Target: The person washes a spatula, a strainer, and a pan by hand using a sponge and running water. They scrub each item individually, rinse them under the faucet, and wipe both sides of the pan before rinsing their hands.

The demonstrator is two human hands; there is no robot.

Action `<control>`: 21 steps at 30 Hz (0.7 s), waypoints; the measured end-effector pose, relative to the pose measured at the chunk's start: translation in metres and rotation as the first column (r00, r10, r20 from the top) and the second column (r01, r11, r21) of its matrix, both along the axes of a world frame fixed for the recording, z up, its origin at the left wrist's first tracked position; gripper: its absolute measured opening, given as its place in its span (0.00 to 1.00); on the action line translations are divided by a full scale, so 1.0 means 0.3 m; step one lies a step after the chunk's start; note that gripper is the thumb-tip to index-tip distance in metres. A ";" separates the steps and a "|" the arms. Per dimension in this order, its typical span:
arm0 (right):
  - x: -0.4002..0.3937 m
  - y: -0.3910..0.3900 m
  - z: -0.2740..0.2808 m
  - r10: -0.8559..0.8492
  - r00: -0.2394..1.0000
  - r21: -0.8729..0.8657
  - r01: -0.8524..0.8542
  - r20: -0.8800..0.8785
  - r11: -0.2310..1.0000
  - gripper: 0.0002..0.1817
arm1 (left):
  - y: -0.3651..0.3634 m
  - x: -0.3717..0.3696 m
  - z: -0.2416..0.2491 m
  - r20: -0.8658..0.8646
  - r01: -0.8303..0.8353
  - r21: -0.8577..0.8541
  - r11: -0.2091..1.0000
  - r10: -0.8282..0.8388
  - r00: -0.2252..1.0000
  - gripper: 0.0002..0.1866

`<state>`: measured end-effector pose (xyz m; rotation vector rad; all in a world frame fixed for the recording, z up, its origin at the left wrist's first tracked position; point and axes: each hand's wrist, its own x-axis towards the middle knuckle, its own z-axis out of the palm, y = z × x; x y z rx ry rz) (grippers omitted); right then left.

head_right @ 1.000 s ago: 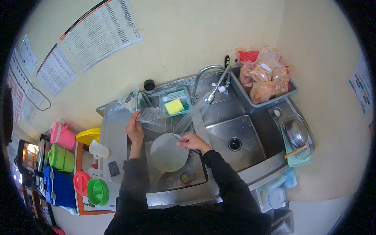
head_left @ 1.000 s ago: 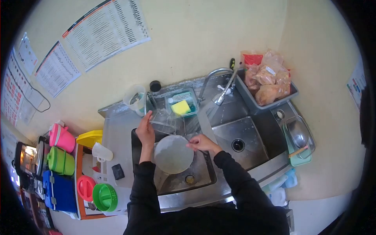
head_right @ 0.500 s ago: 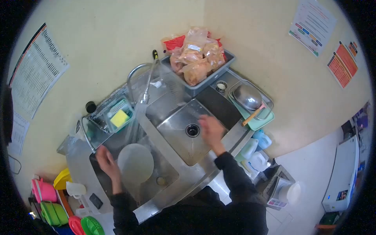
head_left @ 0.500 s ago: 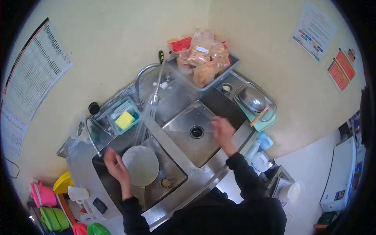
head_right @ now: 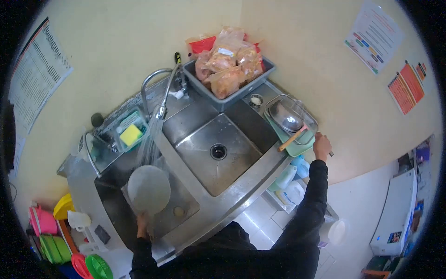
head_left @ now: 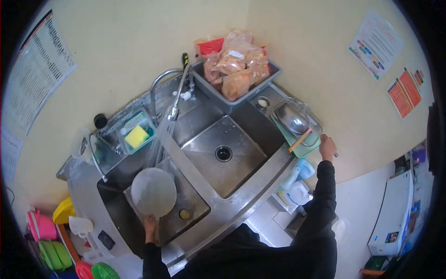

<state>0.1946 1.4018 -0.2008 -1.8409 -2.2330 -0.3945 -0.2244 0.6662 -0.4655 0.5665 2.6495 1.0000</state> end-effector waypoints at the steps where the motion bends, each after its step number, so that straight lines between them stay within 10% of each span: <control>1: 0.038 0.047 -0.049 0.034 0.999 0.008 -0.034 0.004 0.999 0.11 | -0.020 0.005 -0.004 -0.019 0.012 -0.041 0.999 -0.013 1.000 0.11; 3: 0.152 0.231 -0.240 0.391 0.915 0.074 -0.399 0.098 0.914 0.12 | -0.060 -0.033 -0.046 0.086 0.297 -0.562 0.772 -0.303 0.949 0.14; 4: 0.153 0.262 -0.274 0.256 0.956 -0.109 -0.272 -0.140 0.956 0.17 | -0.083 -0.001 -0.066 -0.128 0.144 -0.404 0.903 -0.211 0.969 0.17; 7: 0.044 0.162 -0.168 0.235 0.936 -0.226 -0.296 -0.263 0.928 0.26 | -0.168 -0.013 -0.099 0.106 0.102 -0.394 0.914 -0.066 0.992 0.19; 9: 0.073 0.222 -0.255 0.372 0.886 -0.089 -0.409 -0.276 0.908 0.26 | -0.173 0.002 -0.022 0.281 0.123 -0.516 0.848 0.032 0.959 0.20; 12: -0.169 -0.084 -0.017 -0.020 0.982 0.074 0.035 -0.188 0.997 0.24 | -0.214 0.039 0.013 0.481 0.142 -0.556 0.819 0.177 0.859 0.21; 13: -0.220 -0.109 -0.012 0.151 0.955 0.217 -0.096 -0.255 0.971 0.22 | -0.220 0.049 0.012 0.534 0.137 -0.550 0.824 0.221 0.816 0.22; 15: -0.305 -0.151 -0.020 0.487 0.817 0.502 -0.295 -0.310 0.813 0.19 | -0.224 0.093 0.033 0.587 0.179 -0.501 0.847 0.181 0.789 0.19; 17: -0.554 -0.425 0.008 0.582 0.437 0.363 -0.488 -0.686 0.794 0.13 | -0.191 0.132 0.153 0.637 0.245 -0.529 0.812 0.190 0.747 0.20; 19: -0.811 -0.751 0.085 0.636 0.332 0.218 -0.747 -0.696 0.628 0.11 | -0.091 0.133 0.375 0.673 0.335 -0.614 0.715 0.253 0.695 0.26; 21: -1.020 -0.939 0.075 0.444 0.262 -0.013 -0.873 -0.857 0.488 0.17 | -0.177 0.130 0.126 0.729 0.429 -0.584 0.689 0.213 0.650 0.26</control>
